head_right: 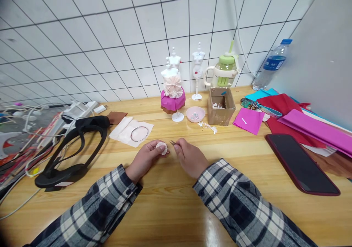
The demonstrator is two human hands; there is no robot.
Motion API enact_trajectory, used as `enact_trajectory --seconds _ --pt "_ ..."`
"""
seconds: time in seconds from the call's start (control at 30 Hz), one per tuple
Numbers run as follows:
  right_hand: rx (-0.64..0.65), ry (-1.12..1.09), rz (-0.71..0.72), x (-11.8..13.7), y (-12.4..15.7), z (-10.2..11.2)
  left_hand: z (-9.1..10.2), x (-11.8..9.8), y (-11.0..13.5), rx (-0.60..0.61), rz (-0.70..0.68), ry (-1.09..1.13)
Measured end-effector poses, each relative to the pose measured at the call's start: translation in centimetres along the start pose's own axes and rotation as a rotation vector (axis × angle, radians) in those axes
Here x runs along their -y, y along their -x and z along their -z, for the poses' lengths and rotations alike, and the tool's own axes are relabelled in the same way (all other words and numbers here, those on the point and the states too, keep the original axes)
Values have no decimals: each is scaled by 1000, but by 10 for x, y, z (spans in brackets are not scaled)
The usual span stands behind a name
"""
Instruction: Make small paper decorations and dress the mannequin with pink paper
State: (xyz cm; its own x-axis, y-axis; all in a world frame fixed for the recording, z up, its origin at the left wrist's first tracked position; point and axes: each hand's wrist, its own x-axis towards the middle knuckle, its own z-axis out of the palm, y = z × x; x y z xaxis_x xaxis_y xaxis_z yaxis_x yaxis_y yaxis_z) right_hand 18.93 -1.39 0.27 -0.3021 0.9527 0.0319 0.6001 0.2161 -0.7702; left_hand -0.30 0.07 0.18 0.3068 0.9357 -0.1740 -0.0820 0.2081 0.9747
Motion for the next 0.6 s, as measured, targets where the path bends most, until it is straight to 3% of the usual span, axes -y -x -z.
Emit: enact_trajectory --seconds 0.1,0.6 --pt "101 35 18 2 1 -3 2 1 -1 25 -7 25" --pt "162 -29 44 3 3 -9 -5 -6 3 37 12 -40"
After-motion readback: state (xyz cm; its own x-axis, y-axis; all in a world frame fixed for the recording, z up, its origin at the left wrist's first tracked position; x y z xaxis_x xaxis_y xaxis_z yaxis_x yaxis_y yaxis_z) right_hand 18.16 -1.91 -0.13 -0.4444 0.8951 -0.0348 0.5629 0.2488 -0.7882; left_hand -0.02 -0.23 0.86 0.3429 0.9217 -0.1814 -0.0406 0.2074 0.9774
